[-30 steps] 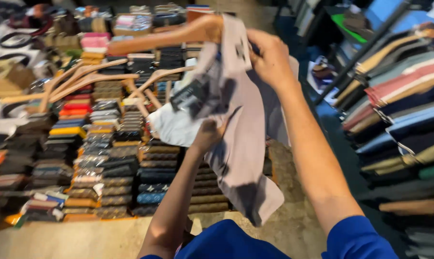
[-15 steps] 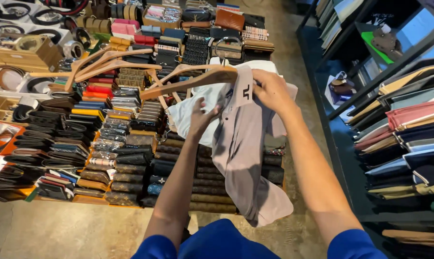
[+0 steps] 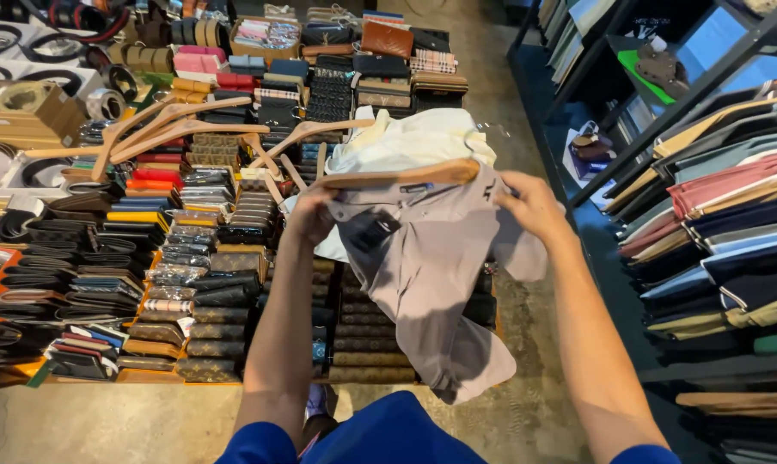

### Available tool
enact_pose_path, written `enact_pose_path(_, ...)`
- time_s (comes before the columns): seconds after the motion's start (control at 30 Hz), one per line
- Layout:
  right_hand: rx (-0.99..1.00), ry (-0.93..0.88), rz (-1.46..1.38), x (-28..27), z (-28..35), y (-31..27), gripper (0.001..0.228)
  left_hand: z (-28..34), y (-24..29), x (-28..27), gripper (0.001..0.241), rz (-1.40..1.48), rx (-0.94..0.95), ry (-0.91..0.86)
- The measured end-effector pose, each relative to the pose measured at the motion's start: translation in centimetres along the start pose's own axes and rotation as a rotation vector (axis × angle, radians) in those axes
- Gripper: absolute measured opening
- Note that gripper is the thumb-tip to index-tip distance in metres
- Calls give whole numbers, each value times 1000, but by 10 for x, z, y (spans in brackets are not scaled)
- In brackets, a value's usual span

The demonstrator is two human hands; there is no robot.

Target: Hanging various shirts onto wooden hangers and organizing them on a clothing rack.

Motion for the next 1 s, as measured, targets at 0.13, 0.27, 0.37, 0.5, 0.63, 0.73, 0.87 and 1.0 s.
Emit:
enact_pose_path(0.13,117,-8,17,-2,21,28,18,-12,-9,-2,23,161,-81,160)
enact_pose_path(0.27,147,-46,54,-15,30,21,20,0,2,25,15,-578,414,334)
enact_pose_path(0.37,133,-74,226,-21,28,2,20,11,17,30,19,-1172,538,395)
enact_pose_path(0.5,-15,-42,331,-28,25,-27,20,60,36,88,13,-1128,592,164)
enact_pose_path(0.63,-43,37,206,-30,27,-21,22,91,66,114,45,-1057,768,-120)
enact_pose_path(0.73,-51,76,182,-38,32,-37,21,120,91,127,45,-1387,962,-117)
enact_pose_path(0.87,-108,131,134,-46,45,-98,23,147,112,116,29,-1547,1092,-229)
enact_pose_path(1.0,-173,126,114,-47,61,-158,23,198,159,123,26,-1591,1153,-221)
Point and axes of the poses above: each hand's wrist, its own z-axis away from the middle knuckle, its own x-axis out of the palm, y = z × x, the point moved 3 cm from there along -z, towards the middle knuckle, and after that the axes turned 2 degrees about y, right-handed, at the moved point
